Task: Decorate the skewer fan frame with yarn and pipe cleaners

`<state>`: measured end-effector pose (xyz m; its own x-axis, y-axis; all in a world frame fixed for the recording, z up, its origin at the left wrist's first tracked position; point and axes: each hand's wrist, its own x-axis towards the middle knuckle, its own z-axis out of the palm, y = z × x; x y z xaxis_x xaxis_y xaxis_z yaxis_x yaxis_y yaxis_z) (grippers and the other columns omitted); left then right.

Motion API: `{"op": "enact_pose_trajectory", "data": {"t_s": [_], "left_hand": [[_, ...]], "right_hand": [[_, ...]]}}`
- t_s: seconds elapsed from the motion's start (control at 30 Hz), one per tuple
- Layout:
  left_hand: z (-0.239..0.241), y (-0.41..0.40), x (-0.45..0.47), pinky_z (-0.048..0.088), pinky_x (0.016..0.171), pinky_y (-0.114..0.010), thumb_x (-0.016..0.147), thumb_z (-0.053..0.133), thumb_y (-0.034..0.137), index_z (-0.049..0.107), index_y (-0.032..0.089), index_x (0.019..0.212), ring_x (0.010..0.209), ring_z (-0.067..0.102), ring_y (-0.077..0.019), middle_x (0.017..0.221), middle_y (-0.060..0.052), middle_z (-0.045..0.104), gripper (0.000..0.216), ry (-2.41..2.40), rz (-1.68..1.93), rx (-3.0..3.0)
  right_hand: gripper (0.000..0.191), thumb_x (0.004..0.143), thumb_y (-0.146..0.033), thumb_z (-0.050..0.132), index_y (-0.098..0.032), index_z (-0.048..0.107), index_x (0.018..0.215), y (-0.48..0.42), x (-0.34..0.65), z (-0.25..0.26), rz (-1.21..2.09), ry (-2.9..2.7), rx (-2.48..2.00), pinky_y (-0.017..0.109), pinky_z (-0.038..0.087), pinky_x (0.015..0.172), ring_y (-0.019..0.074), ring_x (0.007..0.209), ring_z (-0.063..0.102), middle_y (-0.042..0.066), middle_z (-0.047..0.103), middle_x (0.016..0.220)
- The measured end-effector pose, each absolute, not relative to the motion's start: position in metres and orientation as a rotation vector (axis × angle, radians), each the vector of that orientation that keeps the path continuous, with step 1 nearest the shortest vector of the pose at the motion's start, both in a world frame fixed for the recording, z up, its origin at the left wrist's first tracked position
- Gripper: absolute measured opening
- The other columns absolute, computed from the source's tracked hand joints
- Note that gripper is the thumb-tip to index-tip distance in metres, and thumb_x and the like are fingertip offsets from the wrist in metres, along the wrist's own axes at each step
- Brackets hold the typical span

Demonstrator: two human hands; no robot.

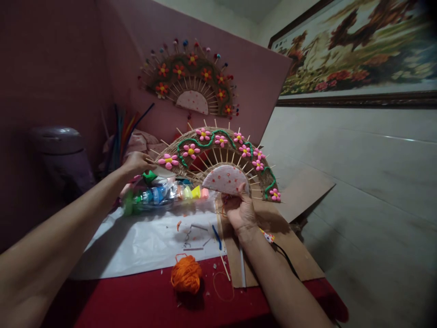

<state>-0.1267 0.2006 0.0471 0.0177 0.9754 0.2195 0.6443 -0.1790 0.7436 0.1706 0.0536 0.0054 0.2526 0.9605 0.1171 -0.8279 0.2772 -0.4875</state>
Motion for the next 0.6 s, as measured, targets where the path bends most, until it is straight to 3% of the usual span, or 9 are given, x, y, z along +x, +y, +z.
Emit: {"op": "enact_pose_trajectory", "data": {"t_s": [0.3,0.6], "left_hand": [[0.049,0.184,-0.114,0.051,0.055,-0.023,0.074,0.059,0.002,0.058,0.001,0.1,0.06,0.065,-0.016,0.061,-0.006,0.065,0.026,1.432,1.063,1.455],[0.044,0.186,-0.117,0.052,0.064,-0.034,0.072,0.055,-0.009,0.054,-0.006,0.098,0.064,0.066,-0.0203,0.067,-0.01,0.064,0.027,1.303,1.162,1.331]], "right_hand": [[0.03,0.063,-0.031,0.078,-0.022,0.063,0.088,0.056,0.177,0.005,1.233,-0.43,-0.371,0.02,0.046,0.056,0.0093,0.067,0.06,-0.005,0.069,0.076],[0.025,0.063,-0.031,0.077,-0.023,0.064,0.082,0.058,0.178,0.003,1.215,-0.452,-0.358,0.021,0.047,0.055,0.0117,0.071,0.062,-0.005,0.069,0.073]]}}
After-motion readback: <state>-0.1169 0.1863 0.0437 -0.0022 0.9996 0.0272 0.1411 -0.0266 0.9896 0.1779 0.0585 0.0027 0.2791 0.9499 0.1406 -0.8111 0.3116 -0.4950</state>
